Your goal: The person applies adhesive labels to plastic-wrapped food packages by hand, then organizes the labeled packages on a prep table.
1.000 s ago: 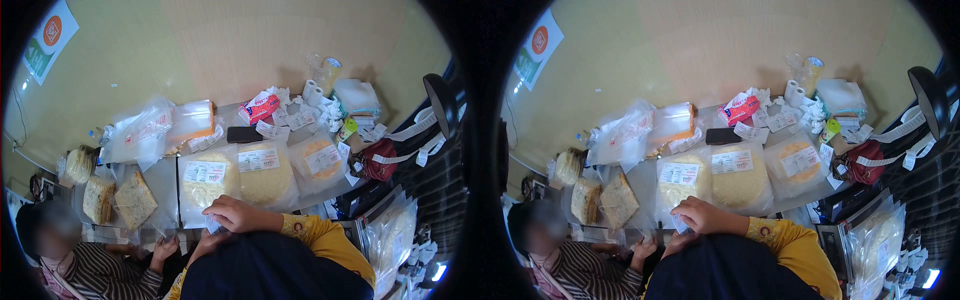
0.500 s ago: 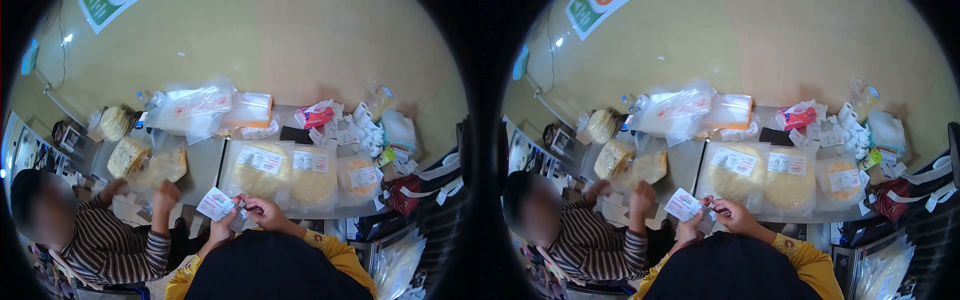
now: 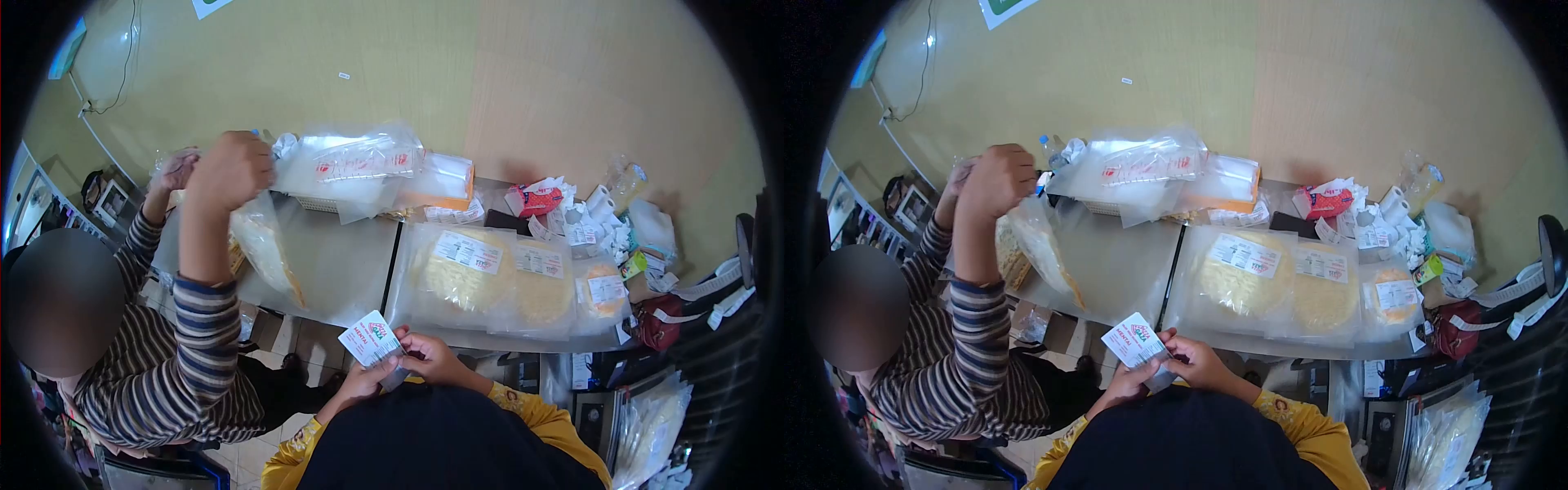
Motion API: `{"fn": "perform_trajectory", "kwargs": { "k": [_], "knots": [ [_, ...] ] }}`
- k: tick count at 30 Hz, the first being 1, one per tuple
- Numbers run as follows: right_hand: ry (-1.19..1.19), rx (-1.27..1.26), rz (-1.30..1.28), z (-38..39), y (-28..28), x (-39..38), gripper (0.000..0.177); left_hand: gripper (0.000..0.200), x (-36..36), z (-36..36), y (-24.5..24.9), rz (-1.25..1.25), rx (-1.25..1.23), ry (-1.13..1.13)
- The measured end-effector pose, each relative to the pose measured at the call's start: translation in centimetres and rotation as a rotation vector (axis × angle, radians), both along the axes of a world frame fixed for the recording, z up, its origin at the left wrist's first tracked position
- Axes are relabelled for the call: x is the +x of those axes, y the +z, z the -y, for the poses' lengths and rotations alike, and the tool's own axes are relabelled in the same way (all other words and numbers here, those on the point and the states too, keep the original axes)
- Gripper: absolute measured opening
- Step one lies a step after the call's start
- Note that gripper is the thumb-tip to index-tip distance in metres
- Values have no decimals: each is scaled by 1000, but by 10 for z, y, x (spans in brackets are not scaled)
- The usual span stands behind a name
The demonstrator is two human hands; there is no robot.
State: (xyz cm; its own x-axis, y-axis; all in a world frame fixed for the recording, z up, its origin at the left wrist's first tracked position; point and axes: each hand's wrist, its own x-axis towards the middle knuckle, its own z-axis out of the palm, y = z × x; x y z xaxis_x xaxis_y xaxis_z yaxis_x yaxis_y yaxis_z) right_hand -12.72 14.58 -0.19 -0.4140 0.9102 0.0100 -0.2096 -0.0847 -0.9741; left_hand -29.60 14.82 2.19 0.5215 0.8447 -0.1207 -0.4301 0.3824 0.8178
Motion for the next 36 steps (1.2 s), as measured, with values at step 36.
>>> {"fn": "perform_trajectory", "kwargs": {
  "k": [36],
  "knots": [
    [-730, 366, 1694, -460, -108, 366, 17, 35, -82, -131, -78, 1022, -1764, 527]
  ]
}}
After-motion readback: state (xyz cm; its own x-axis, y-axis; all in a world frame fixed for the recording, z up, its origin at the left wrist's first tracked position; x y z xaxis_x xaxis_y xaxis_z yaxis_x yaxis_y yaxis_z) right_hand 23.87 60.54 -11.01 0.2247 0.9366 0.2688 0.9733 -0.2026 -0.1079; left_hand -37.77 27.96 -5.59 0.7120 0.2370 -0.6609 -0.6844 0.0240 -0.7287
